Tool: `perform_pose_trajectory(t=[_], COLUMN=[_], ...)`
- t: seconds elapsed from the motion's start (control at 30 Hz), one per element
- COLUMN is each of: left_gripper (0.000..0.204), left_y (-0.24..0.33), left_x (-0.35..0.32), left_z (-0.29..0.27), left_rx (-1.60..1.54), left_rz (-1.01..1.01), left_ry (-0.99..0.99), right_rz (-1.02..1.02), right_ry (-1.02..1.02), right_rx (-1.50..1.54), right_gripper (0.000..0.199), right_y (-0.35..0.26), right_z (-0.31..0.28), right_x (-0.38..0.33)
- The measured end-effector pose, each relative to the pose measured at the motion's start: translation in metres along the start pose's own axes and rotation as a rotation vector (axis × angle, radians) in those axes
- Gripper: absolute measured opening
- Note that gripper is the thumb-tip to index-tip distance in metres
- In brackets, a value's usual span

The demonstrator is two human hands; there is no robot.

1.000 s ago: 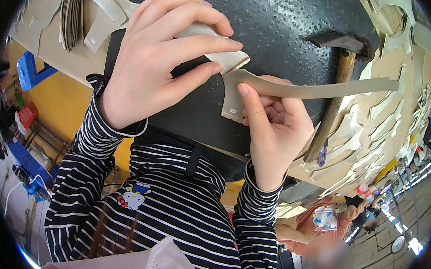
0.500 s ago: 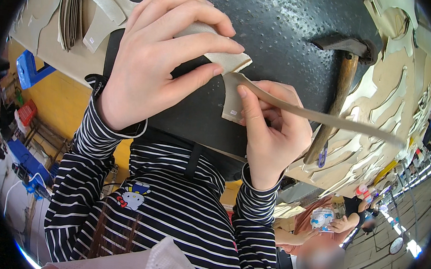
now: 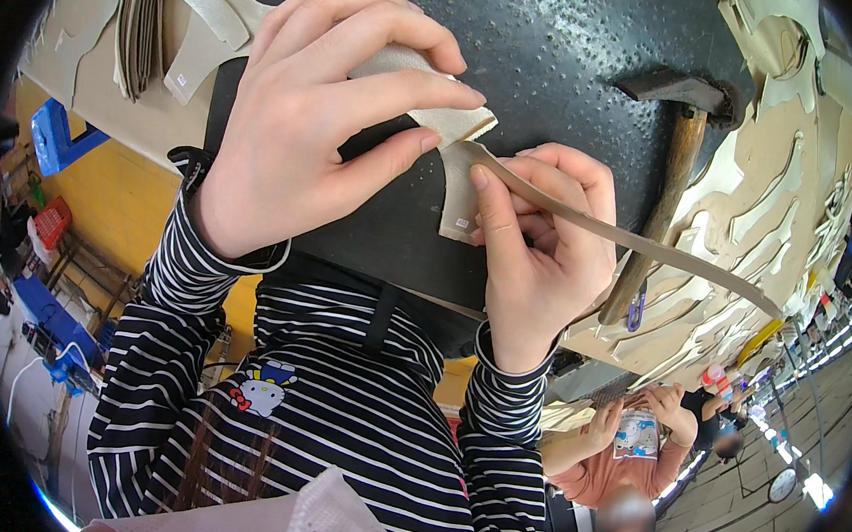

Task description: The person repeatedly picks up Y-shaped fabric pieces, places them on a black cutting mat, and uses a metal file to smooth or trim the edges. After each piece is worked on, it is set aside on the table. The process is repeated for multiple pieces throughout the clip.

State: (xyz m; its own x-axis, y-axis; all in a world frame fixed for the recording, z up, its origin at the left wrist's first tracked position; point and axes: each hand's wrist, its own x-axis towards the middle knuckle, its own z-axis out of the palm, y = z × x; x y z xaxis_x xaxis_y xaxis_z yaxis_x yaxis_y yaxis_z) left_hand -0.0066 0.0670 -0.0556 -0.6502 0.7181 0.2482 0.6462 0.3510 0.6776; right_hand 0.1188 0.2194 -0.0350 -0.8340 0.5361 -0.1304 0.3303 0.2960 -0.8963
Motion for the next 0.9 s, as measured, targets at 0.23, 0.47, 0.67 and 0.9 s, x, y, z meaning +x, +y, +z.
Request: perform_pose_trajectory(t=[0.23, 0.47, 0.67, 0.9], left_gripper=[0.034, 0.032, 0.030, 0.031], left_y=[0.004, 0.007, 0.021, 0.023], left_x=[0.000, 0.003, 0.006, 0.005], left_z=[-0.001, -0.003, -0.004, -0.004], left_rx=[0.008, -0.005, 0.125, 0.042], left_rz=[-0.029, -0.062, -0.093, -0.235], left_ry=[-0.031, -0.044, -0.093, -0.125], right_rz=[0.016, 0.007, 0.019, 0.043], right_ry=[0.009, 0.009, 0.001, -0.033], right_rx=[0.029, 0.024, 0.041, 0.096], right_gripper=[0.017, 0.015, 0.017, 0.021], right_y=[0.000, 0.001, 0.000, -0.004], right_z=[0.001, 0.001, 0.001, -0.001], right_x=[0.000, 0.000, 0.000, 0.003])
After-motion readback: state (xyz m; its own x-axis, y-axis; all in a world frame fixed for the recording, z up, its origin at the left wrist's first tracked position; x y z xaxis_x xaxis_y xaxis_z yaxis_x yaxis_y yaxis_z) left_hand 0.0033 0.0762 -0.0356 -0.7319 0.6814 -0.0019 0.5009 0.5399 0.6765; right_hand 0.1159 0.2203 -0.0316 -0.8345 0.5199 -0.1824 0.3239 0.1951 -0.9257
